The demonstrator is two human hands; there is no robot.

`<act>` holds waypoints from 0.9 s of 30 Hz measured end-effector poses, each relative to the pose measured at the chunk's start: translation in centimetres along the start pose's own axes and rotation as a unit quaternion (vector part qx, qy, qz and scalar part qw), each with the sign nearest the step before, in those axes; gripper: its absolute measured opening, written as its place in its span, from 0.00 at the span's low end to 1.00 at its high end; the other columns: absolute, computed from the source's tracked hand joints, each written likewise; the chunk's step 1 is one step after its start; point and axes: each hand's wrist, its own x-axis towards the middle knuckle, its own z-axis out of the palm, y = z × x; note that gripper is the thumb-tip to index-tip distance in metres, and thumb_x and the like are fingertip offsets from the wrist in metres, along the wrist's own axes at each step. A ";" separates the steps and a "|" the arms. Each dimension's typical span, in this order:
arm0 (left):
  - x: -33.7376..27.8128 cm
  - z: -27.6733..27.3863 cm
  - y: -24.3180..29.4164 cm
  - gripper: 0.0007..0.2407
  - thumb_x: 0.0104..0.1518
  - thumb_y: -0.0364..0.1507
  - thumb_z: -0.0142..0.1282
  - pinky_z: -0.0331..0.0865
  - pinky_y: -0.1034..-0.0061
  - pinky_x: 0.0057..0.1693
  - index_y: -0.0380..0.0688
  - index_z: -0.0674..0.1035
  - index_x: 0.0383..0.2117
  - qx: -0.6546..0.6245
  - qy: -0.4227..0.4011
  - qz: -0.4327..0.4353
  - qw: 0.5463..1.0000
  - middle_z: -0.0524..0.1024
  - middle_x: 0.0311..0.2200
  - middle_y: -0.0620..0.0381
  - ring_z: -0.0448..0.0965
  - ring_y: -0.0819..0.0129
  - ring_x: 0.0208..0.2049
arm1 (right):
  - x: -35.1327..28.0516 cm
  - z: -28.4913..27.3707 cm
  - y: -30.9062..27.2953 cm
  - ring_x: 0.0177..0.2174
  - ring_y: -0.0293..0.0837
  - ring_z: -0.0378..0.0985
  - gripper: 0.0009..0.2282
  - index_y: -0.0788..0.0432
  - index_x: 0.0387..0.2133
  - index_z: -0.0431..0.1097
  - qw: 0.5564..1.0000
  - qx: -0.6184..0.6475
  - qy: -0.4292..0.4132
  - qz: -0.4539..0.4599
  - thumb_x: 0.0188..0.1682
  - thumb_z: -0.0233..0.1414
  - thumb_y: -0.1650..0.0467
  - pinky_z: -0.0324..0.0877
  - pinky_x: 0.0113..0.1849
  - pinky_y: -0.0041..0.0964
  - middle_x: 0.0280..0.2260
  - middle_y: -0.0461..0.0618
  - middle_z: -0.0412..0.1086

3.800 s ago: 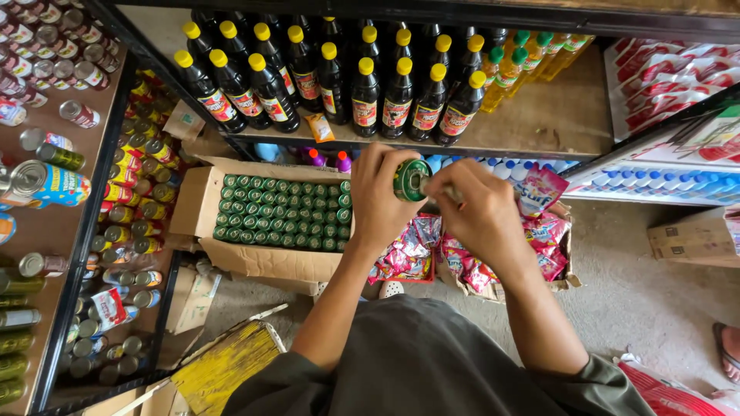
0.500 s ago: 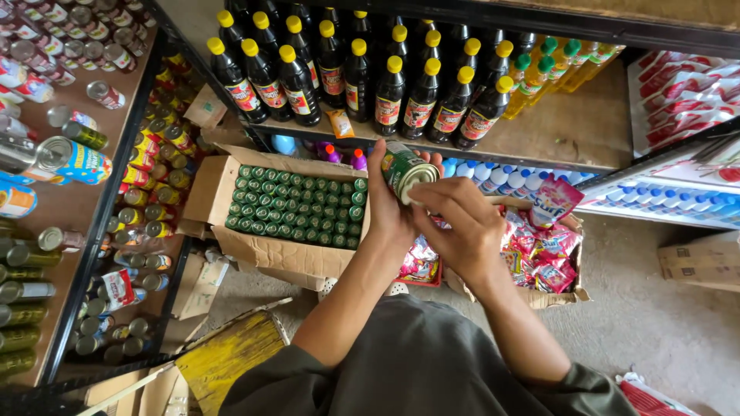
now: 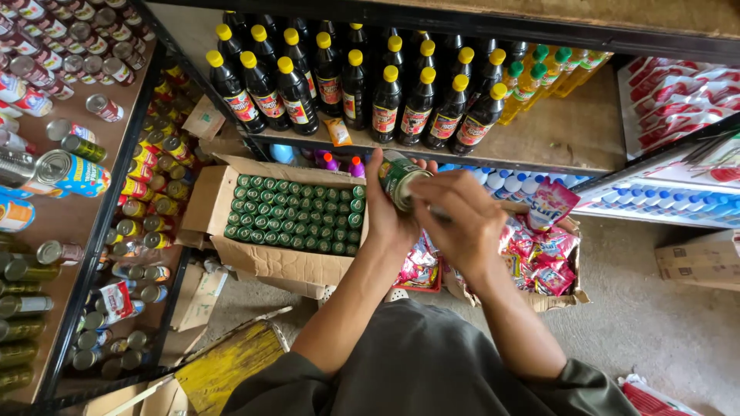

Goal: Cleaning and wiping individual cans of sardines with a cloth before or after shelving them in a grocery store.

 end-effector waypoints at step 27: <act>1.4 -1.3 -0.7 0.22 0.51 0.49 0.64 0.80 0.65 0.50 0.40 0.76 0.33 -0.015 -0.010 -0.005 1.000 0.81 0.32 0.52 0.84 0.56 0.40 | -0.2 -0.7 2.0 0.29 0.49 0.81 0.07 0.61 0.29 0.82 0.999 -0.030 -0.010 -0.008 0.42 0.62 0.83 0.76 0.33 0.37 0.30 0.52 0.77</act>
